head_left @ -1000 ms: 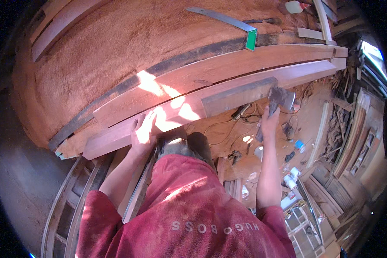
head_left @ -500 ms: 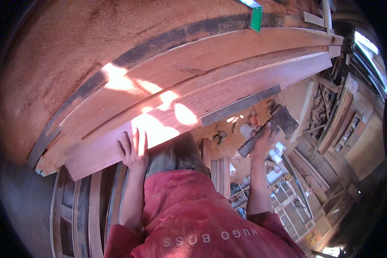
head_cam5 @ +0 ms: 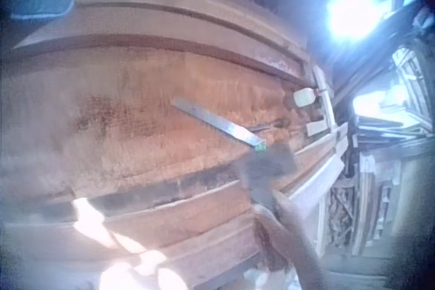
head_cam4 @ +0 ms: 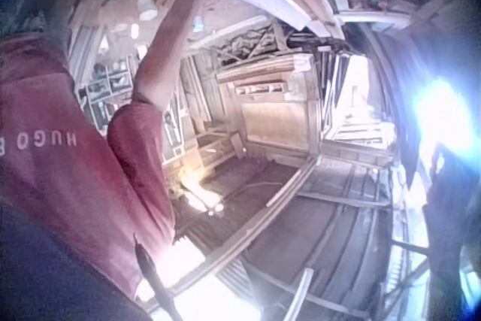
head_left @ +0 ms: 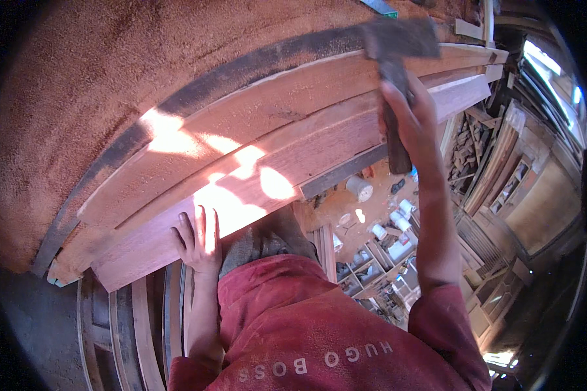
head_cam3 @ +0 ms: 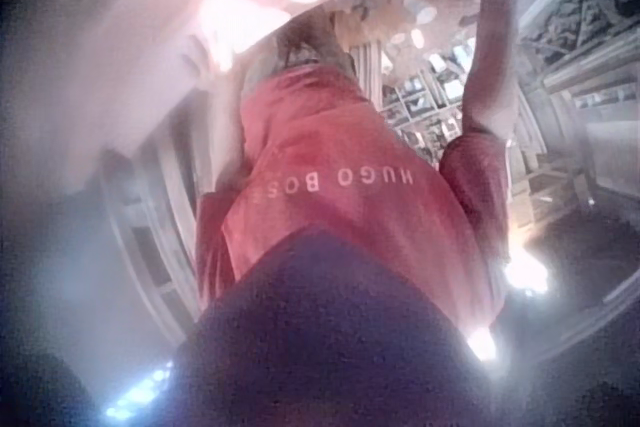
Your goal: The person cuts a wooden plank with a circular saw, applies glue to the plank, and then hammers it into place on a curved wooden structure. They repeat this process with another plank, ensuring it fits securely.
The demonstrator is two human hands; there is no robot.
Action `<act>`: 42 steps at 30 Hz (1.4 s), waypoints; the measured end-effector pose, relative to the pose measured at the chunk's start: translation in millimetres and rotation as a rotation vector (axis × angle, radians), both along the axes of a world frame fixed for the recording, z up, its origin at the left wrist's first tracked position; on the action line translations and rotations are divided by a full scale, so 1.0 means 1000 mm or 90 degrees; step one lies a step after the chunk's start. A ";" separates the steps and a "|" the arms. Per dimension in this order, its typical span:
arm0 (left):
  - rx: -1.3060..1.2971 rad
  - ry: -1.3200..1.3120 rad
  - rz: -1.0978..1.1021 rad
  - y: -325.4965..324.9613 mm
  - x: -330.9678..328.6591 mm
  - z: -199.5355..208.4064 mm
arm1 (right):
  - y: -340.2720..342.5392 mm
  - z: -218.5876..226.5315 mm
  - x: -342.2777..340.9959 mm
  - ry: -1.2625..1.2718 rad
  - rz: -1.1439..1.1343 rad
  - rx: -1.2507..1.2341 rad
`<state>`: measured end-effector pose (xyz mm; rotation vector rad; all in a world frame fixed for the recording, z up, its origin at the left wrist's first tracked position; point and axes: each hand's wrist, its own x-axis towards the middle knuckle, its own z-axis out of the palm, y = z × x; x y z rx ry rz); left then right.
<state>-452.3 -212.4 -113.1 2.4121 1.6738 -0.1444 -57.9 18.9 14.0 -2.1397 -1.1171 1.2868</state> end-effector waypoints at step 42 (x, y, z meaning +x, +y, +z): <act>-0.482 -0.243 0.027 0.115 -0.040 -0.011 | -0.442 -0.032 -0.001 -0.370 -0.209 -0.108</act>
